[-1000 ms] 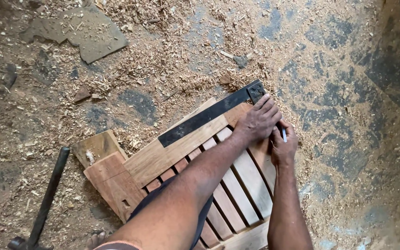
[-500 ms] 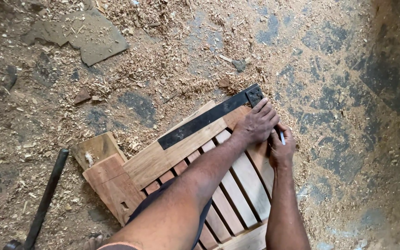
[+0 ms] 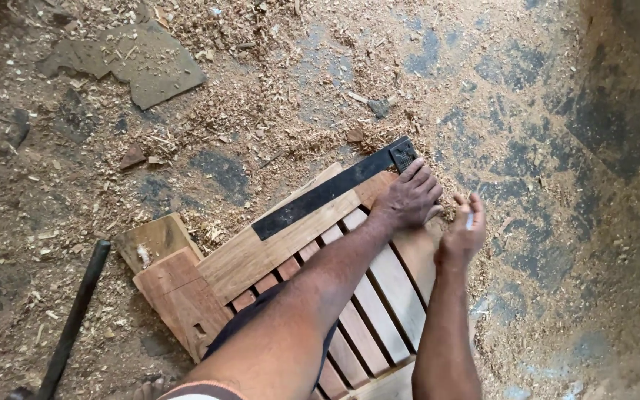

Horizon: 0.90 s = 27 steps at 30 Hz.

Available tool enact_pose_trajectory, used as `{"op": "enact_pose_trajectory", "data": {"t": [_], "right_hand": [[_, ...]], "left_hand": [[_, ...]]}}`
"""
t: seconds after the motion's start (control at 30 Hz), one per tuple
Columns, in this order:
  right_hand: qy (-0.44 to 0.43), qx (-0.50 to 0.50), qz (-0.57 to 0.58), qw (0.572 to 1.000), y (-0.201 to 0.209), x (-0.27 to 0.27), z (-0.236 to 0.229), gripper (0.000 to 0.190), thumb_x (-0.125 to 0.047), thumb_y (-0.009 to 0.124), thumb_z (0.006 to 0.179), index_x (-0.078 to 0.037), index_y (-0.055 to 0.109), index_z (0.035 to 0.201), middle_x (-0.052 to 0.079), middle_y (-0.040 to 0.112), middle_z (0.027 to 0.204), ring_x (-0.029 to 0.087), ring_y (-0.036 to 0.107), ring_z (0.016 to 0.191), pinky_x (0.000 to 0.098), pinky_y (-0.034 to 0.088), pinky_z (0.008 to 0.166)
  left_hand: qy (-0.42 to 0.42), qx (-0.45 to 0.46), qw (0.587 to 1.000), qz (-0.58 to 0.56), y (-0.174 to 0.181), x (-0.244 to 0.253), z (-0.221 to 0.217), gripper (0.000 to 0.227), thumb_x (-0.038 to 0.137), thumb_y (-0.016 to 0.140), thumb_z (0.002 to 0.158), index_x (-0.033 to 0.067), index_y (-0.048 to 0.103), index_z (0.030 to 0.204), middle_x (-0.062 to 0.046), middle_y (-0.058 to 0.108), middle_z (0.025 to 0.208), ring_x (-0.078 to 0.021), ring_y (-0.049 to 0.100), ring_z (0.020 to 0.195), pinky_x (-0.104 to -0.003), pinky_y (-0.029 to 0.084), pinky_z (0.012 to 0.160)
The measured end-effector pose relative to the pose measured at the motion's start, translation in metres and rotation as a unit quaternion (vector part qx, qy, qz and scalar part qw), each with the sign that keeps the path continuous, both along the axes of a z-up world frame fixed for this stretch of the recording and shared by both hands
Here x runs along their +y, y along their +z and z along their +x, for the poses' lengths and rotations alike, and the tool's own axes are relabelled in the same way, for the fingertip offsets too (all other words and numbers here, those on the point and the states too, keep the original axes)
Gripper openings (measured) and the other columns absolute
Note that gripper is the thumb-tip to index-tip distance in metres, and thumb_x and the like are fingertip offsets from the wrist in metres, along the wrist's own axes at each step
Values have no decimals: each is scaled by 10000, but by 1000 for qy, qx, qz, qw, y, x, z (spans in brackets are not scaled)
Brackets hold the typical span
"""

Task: The recorder uses a framing square, measuring tape, and pencil to mark measurements on a wooden chair backrest.

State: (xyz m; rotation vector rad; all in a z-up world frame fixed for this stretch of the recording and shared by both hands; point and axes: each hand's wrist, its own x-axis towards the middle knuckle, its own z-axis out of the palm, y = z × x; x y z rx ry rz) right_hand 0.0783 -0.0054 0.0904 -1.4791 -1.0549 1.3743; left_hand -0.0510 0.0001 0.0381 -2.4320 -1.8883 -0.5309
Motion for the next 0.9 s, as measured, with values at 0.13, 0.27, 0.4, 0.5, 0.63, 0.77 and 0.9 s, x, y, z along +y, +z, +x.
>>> {"op": "enact_pose_trajectory", "data": {"t": [0.13, 0.27, 0.4, 0.5, 0.63, 0.77, 0.9], "right_hand": [[139, -214, 138, 957, 52, 0, -42, 339, -242, 478, 1103, -25, 621, 1321, 138, 739, 1150, 197, 710, 1031, 295, 605, 875], [476, -268, 189, 816, 72, -18, -119, 298, -339, 589, 1058, -125, 780, 1136, 72, 779, 1005, 195, 699, 960, 385, 531, 884], [465, -607, 79, 640, 87, -35, -180, 305, -528, 665, 994, -314, 793, 1169, 39, 779, 975, 267, 651, 942, 486, 440, 919], [539, -326, 268, 729, 34, -23, -169, 257, -338, 653, 1017, -126, 777, 1093, 107, 766, 1029, 299, 662, 996, 444, 513, 831], [574, -319, 216, 723, 25, -28, -172, 254, -313, 650, 1008, -123, 774, 1122, 112, 763, 1018, 302, 648, 990, 441, 510, 884], [594, -305, 224, 710, 35, -30, -178, 248, -313, 658, 987, -135, 777, 1112, 95, 763, 1068, 303, 594, 1061, 421, 510, 929], [535, -412, 184, 714, 49, -25, -177, 259, -340, 668, 969, -161, 794, 1108, 111, 729, 1093, 294, 564, 1093, 451, 479, 909]], "left_hand": [[-29, -77, 993, -78, -60, 16, 23, 349, 367, 422, 1074, 80, 585, 1187, -86, 609, 1200, -254, 522, 1220, -446, 265, 1245], [54, -219, 935, 273, -36, -3, 18, 771, 656, 559, 789, 30, 610, 1237, -176, 625, 1248, -293, 532, 1254, -490, 230, 1239], [19, -69, 997, 26, -18, 7, 13, 744, 714, 627, 816, 36, 614, 1124, -98, 634, 1112, -281, 538, 1202, -486, 266, 1242], [20, -75, 997, 11, -46, 20, 27, 687, 699, 656, 852, 55, 635, 1092, -94, 642, 1121, -287, 533, 1207, -508, 249, 1273], [14, -66, 996, 56, -30, 10, 16, 731, 727, 632, 829, 45, 648, 1093, -100, 647, 1109, -289, 538, 1217, -505, 260, 1249], [16, -22, 999, 18, -27, 13, 18, 734, 740, 551, 852, 63, 638, 1124, -95, 643, 1134, -281, 541, 1203, -509, 259, 1239], [50, -93, 990, 93, -30, 4, 17, 709, 719, 530, 818, 88, 636, 1123, -100, 646, 1150, -265, 549, 1212, -493, 274, 1222]]}}
